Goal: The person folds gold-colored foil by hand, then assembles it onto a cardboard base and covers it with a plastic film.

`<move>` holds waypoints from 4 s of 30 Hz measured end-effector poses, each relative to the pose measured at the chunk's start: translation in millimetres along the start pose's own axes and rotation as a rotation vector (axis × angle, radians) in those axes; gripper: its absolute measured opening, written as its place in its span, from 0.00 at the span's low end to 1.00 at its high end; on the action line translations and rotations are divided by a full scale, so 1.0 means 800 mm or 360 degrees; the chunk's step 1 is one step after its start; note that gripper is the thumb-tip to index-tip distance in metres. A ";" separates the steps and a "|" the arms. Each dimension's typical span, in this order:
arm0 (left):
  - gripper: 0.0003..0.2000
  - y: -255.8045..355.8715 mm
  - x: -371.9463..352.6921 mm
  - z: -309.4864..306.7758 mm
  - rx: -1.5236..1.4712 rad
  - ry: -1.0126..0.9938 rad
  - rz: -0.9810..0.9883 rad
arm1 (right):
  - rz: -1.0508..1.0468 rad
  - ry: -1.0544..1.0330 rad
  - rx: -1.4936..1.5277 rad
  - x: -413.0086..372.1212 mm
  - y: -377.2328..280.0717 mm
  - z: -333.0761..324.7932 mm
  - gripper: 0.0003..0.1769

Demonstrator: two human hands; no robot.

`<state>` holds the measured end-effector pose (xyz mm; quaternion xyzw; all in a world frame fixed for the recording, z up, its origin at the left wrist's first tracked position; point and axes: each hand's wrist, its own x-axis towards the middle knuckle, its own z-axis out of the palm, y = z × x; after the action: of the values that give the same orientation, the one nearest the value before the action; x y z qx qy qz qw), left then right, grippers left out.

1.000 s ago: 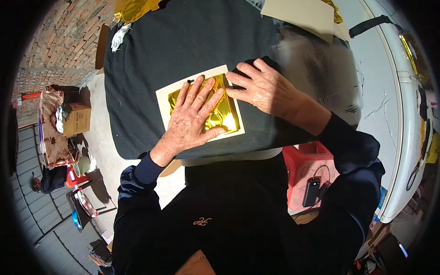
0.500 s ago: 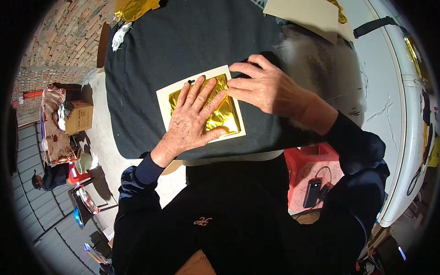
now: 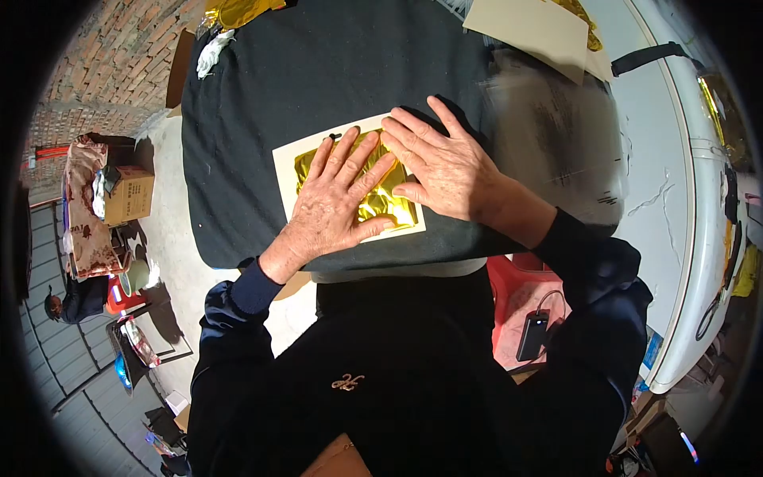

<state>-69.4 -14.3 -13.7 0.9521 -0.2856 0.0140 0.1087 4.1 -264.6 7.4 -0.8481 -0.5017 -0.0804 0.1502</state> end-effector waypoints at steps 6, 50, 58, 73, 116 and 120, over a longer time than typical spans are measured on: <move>0.49 0.000 0.000 -0.001 0.0038 0.0039 0.0012 | 0.0019 0.0051 -0.0050 -0.009 -0.011 -0.005 0.42; 0.43 -0.003 0.000 -0.013 -0.0312 0.0041 -0.0023 | 0.1017 0.0389 -0.0566 -0.158 0.036 -0.078 0.05; 0.41 -0.013 0.000 -0.028 -0.0720 0.0093 -0.0062 | 0.0689 0.1095 -0.0504 -0.113 0.067 -0.178 0.10; 0.44 -0.019 0.035 -0.099 -0.2964 0.0512 -0.0392 | 0.0658 0.0930 0.2258 0.062 0.028 -0.193 0.13; 0.17 -0.115 -0.002 -0.090 -0.2452 0.1283 -0.0982 | 0.1154 0.0438 0.2169 0.153 0.001 -0.019 0.12; 0.19 -0.105 -0.031 -0.105 -0.2544 0.1158 -0.1086 | 0.1159 0.0418 0.2010 0.171 0.006 -0.006 0.12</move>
<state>-41.4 85.9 48.9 0.5646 0.1353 0.0779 0.8105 74.8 -155.7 50.5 -0.6963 -0.1174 0.1775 0.6855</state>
